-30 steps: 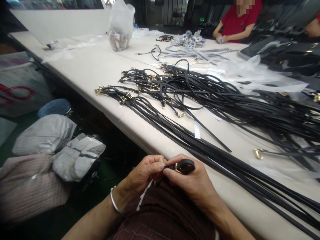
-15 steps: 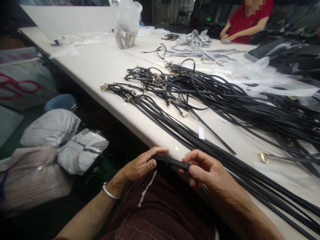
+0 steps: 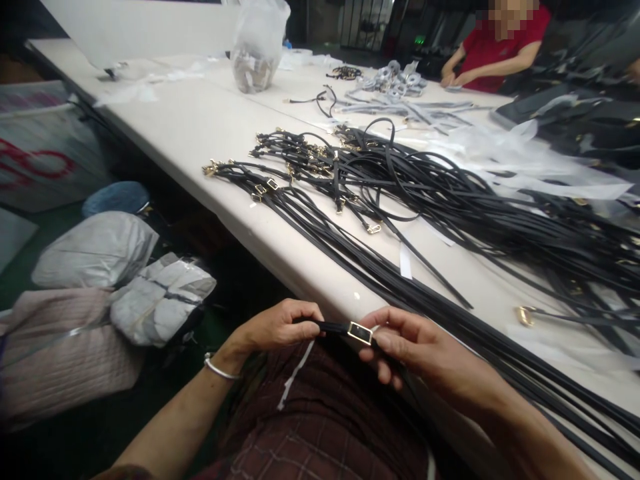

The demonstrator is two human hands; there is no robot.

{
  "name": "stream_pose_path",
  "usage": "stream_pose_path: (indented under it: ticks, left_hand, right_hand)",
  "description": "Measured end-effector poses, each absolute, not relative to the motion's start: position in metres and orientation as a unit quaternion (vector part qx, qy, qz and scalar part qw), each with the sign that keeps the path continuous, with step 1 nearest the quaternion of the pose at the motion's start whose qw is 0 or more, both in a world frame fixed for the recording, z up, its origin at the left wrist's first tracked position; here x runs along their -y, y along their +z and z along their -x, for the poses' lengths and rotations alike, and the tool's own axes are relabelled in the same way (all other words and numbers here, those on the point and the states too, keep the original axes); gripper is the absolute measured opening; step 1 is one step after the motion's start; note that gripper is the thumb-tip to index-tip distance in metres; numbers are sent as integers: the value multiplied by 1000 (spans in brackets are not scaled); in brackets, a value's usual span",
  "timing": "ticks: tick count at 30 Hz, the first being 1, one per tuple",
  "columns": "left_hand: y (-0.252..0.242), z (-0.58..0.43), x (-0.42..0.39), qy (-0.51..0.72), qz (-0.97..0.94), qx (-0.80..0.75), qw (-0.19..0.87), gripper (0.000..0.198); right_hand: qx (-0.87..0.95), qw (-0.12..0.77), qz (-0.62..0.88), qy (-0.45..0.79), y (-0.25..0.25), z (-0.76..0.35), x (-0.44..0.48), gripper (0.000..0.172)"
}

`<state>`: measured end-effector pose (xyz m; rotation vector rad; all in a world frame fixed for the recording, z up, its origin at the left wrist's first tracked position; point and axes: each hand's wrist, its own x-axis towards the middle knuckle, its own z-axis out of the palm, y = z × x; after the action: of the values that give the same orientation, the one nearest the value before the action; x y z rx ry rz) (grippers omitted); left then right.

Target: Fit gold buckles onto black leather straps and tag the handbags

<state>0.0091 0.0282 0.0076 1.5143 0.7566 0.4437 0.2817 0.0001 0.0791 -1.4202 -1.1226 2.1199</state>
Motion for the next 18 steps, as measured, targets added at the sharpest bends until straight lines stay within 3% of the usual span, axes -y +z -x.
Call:
stream_pose_path:
  ticks: [6,18]
  left_hand:
    - [22,-24,-20,230,-664,-290,649,38]
    - [32,-51,-8,321,-695,-338,548,23]
  right_hand:
    - [448,210,498,712,72,-273,1,33]
    - [582,182,517,601,78,-275,8,40]
